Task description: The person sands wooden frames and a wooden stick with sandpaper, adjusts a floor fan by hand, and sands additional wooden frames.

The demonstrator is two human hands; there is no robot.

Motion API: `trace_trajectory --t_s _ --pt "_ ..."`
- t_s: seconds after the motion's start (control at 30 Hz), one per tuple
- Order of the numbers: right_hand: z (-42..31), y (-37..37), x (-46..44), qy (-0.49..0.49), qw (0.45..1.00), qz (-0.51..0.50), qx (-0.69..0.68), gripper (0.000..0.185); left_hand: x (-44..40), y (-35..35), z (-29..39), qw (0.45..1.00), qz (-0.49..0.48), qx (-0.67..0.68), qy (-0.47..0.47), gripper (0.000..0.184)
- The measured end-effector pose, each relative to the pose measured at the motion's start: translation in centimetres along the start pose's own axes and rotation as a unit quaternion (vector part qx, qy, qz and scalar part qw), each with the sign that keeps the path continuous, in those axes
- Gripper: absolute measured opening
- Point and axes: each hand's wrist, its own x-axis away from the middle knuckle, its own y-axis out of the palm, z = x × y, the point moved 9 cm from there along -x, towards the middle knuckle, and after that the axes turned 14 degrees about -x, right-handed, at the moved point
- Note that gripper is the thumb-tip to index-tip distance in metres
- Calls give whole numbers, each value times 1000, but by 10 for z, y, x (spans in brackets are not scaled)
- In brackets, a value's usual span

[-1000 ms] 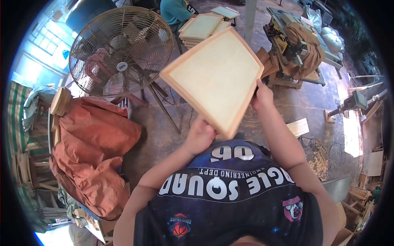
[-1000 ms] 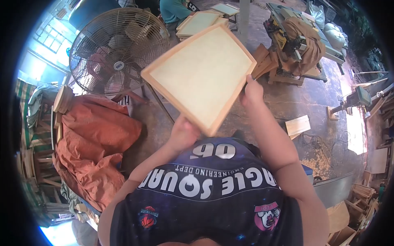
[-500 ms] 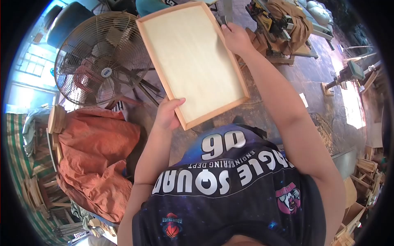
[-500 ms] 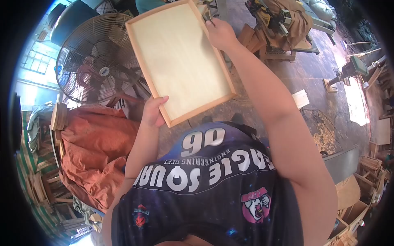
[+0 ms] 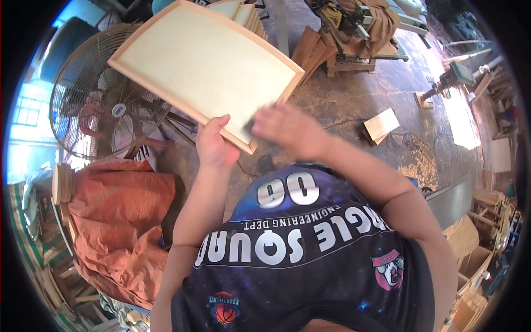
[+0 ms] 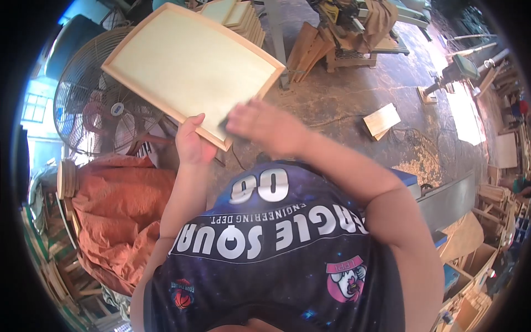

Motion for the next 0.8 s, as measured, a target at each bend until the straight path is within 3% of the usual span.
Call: trace_trajectory --t_s 0.03,0.1,0.2,0.23,0.3,0.4,0.43,0.47,0.53,0.6,0.73,0.8 --pt "23 -13 2 -15 999 1 34 55 6 6 9 1000 17 -18 16 56" --pt "97 -63 15 127 966 99 203 56 12 12 20 999 -2 -38 36 58" --pt "89 -59 16 81 976 155 127 56 13 9 33 999 -3 -34 38 61" --pt "36 -42 -8 5 995 25 95 58 12 8 34 999 -2 -28 31 63" --pt "-25 -7 -10 -63 997 26 -27 56 8 8 34 999 -2 -27 42 63" --pt "-5 -14 -24 -74 996 -12 57 54 9 10 42 997 14 -29 67 63" --pt "42 -28 -12 -42 987 87 130 53 14 9 44 997 25 -30 72 63" --pt "88 -52 -11 46 977 106 178 55 18 7 43 997 26 -33 63 62" --pt "79 -78 -14 40 965 152 210 56 15 8 46 998 20 -37 52 62" --pt "18 -39 -30 -51 995 44 75 58 5 16 42 999 -6 -8 50 61" --pt "-77 10 -34 -165 973 4 -161 48 -17 8 29 999 -17 -18 -21 60" --pt "-62 -4 -25 -50 951 -35 -304 48 -18 2 30 999 -9 -34 13 60"
